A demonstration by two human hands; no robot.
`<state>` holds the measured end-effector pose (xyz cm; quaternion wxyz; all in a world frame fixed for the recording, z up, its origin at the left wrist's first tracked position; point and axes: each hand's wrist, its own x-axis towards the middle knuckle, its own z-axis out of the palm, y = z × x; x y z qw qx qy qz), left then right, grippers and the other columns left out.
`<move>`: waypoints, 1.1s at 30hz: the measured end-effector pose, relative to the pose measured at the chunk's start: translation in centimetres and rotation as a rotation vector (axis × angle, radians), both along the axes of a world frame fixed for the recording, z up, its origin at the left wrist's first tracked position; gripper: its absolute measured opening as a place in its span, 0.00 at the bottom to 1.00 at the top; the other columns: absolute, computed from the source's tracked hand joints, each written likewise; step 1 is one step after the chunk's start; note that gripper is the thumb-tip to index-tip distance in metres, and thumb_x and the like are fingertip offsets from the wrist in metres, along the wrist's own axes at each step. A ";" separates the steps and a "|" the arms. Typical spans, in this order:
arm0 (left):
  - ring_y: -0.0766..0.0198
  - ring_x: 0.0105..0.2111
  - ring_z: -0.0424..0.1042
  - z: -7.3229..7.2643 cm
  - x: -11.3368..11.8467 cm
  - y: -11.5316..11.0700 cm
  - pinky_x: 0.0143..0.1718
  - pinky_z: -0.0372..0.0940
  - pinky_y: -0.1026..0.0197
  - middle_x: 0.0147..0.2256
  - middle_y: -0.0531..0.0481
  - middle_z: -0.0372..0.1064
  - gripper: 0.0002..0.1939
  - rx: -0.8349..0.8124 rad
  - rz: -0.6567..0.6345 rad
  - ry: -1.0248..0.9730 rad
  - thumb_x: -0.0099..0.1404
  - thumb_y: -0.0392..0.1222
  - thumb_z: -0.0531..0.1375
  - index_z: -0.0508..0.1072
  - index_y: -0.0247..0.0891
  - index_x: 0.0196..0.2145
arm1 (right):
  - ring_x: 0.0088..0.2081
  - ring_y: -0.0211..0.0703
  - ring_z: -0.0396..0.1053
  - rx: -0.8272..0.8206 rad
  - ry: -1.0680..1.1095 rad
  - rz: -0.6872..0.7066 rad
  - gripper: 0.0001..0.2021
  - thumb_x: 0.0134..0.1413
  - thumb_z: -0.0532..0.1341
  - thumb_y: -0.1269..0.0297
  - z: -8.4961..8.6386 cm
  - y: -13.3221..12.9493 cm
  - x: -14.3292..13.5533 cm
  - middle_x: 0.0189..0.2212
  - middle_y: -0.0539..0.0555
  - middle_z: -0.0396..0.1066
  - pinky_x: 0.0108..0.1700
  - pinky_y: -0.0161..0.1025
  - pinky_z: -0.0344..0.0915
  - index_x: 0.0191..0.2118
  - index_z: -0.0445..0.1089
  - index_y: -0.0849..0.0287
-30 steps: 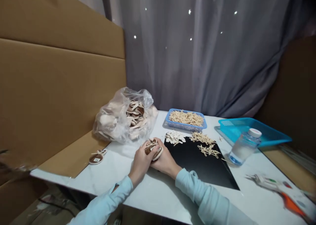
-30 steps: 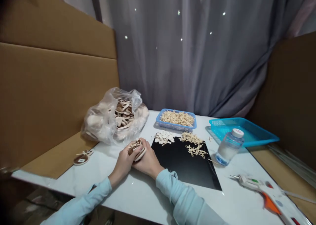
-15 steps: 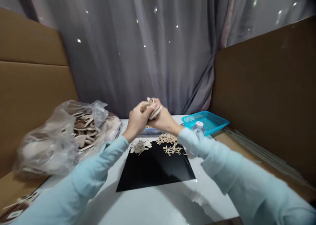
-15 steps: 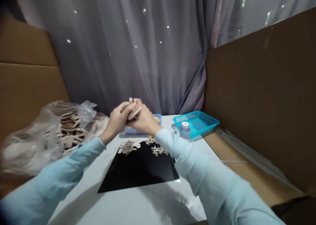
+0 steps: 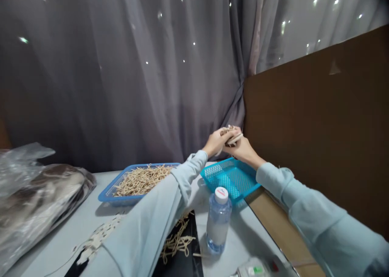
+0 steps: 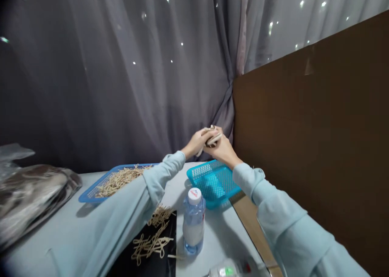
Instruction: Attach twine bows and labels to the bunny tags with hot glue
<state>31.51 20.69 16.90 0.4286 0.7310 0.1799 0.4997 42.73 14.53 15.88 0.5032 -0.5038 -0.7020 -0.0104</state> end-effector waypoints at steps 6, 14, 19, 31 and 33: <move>0.55 0.45 0.75 -8.5 2.1 3.2 0.49 0.66 0.56 0.44 0.41 0.77 0.26 -0.145 -0.058 0.131 0.61 0.57 0.58 0.73 0.32 0.47 | 0.53 0.52 0.69 -0.266 -0.123 0.019 0.39 0.42 0.67 0.62 -6.5 3.0 3.3 0.54 0.60 0.67 0.52 0.45 0.66 0.61 0.51 0.57; 0.46 0.66 0.50 -10.0 -0.8 5.6 0.63 0.49 0.49 0.68 0.39 0.46 0.47 -0.224 0.025 0.437 0.57 0.69 0.54 0.53 0.38 0.65 | 0.65 0.71 0.48 -0.787 -0.338 -0.119 0.71 0.20 0.75 0.49 -8.6 2.6 8.2 0.66 0.75 0.45 0.62 0.59 0.52 0.70 0.34 0.63; 0.50 0.68 0.42 -5.1 -3.1 4.4 0.66 0.41 0.48 0.69 0.44 0.43 0.44 -0.079 0.142 0.534 0.61 0.69 0.47 0.52 0.40 0.66 | 0.68 0.73 0.36 -0.764 -0.479 -0.214 0.66 0.29 0.72 0.44 -3.3 -0.1 6.7 0.70 0.69 0.34 0.62 0.69 0.44 0.70 0.31 0.55; 0.43 0.68 0.39 12.7 -16.6 -8.8 0.64 0.39 0.42 0.69 0.40 0.43 0.46 0.255 0.558 0.706 0.58 0.71 0.45 0.48 0.41 0.67 | 0.67 0.75 0.37 -0.412 -0.770 -0.486 0.49 0.48 0.63 0.52 11.9 -16.6 0.3 0.70 0.69 0.33 0.60 0.72 0.45 0.70 0.36 0.55; 0.42 0.68 0.39 15.1 -19.5 -12.0 0.64 0.39 0.41 0.69 0.38 0.43 0.47 0.283 0.644 0.733 0.58 0.71 0.47 0.48 0.39 0.67 | 0.67 0.74 0.39 -0.354 -0.850 -0.500 0.48 0.48 0.63 0.52 13.7 -19.2 -1.5 0.70 0.68 0.35 0.60 0.71 0.47 0.70 0.38 0.55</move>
